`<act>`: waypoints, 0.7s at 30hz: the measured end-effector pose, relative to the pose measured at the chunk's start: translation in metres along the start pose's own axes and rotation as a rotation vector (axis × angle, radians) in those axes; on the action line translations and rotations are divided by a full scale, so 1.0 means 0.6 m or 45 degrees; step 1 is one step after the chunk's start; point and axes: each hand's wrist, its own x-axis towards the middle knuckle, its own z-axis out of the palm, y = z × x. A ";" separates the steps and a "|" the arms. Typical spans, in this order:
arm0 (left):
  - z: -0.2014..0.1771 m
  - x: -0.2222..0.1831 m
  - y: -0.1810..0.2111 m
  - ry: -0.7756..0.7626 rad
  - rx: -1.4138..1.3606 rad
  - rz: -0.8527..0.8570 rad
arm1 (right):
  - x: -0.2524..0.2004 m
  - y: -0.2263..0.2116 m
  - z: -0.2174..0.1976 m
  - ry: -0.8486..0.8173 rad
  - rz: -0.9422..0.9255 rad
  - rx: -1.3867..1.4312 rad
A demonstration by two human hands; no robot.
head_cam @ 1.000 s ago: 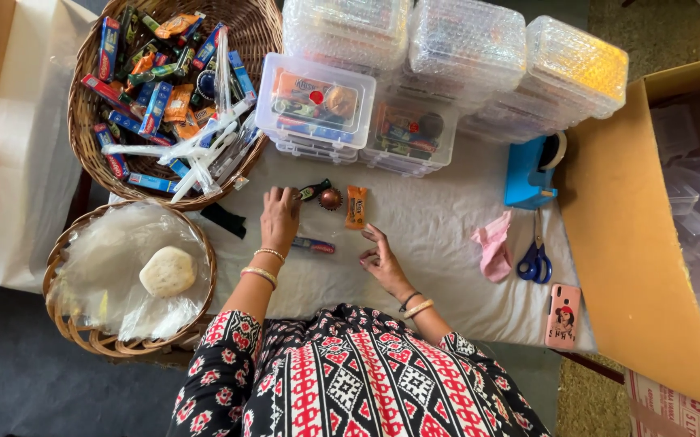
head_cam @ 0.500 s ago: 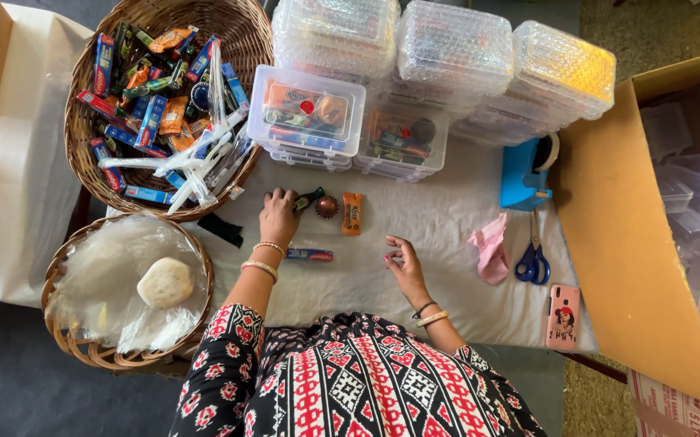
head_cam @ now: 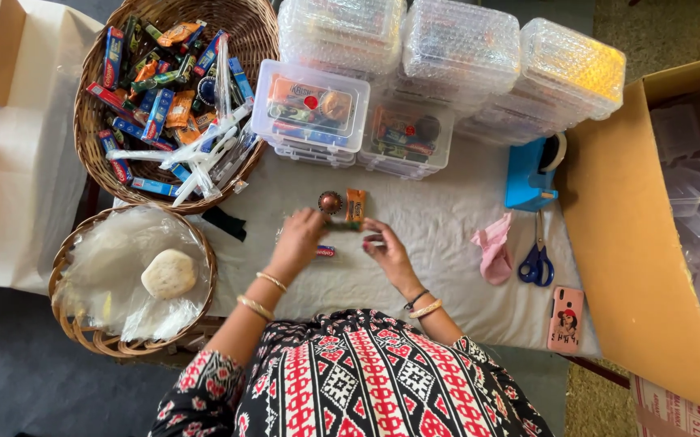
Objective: The person sits at a table and wraps small toy-like items in clear plastic film, places the wrapped items into small plastic storage boxes, and packs the filled boxes into a larger cardboard box. They repeatedly take items from a wicker basket, wrap them one at a time, and stack the containers.
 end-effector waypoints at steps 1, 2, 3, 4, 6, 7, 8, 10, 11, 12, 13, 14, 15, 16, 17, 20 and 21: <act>0.008 -0.014 0.017 0.002 0.001 -0.002 | -0.005 0.012 0.003 -0.003 0.000 0.000; 0.016 -0.027 0.033 -0.011 -0.111 0.006 | -0.010 0.025 0.005 -0.077 0.054 0.068; 0.025 -0.040 0.050 -0.023 -0.223 0.015 | -0.013 0.037 0.008 -0.151 0.109 0.137; 0.027 -0.050 0.055 -0.020 -0.223 0.012 | -0.019 0.054 0.002 -0.156 0.110 0.136; 0.031 -0.071 0.064 -0.003 -0.202 -0.068 | -0.029 0.089 -0.007 -0.064 0.195 0.225; 0.033 -0.081 0.061 0.000 -0.201 -0.073 | -0.034 0.099 -0.017 -0.070 0.196 0.225; 0.034 -0.091 0.059 0.032 -0.086 -0.150 | -0.039 0.109 -0.026 0.046 0.250 0.259; 0.037 -0.108 0.049 0.065 0.031 -0.230 | -0.046 0.129 -0.040 0.158 0.305 0.293; 0.038 -0.114 0.041 0.131 0.092 -0.300 | -0.049 0.138 -0.045 0.208 0.321 0.295; 0.040 -0.121 0.034 0.196 0.152 -0.368 | -0.053 0.149 -0.049 0.259 0.338 0.296; 0.043 -0.124 0.023 0.197 0.153 -0.371 | -0.050 0.157 -0.047 0.256 0.339 0.296; 0.045 -0.129 0.013 0.221 0.109 -0.432 | -0.049 0.166 -0.044 0.249 0.358 0.292; 0.047 -0.134 0.003 0.246 0.065 -0.494 | -0.048 0.174 -0.041 0.242 0.377 0.288; 0.051 -0.135 -0.006 0.248 0.067 -0.497 | -0.040 0.180 -0.032 0.237 0.377 0.289; 0.055 -0.136 -0.015 0.245 0.046 -0.512 | -0.032 0.185 -0.022 0.226 0.369 0.311; 0.057 -0.134 -0.025 0.244 0.050 -0.531 | -0.008 0.201 0.008 0.216 0.348 0.368; 0.057 -0.132 -0.026 0.241 0.072 -0.533 | 0.000 0.206 0.018 0.225 0.339 0.404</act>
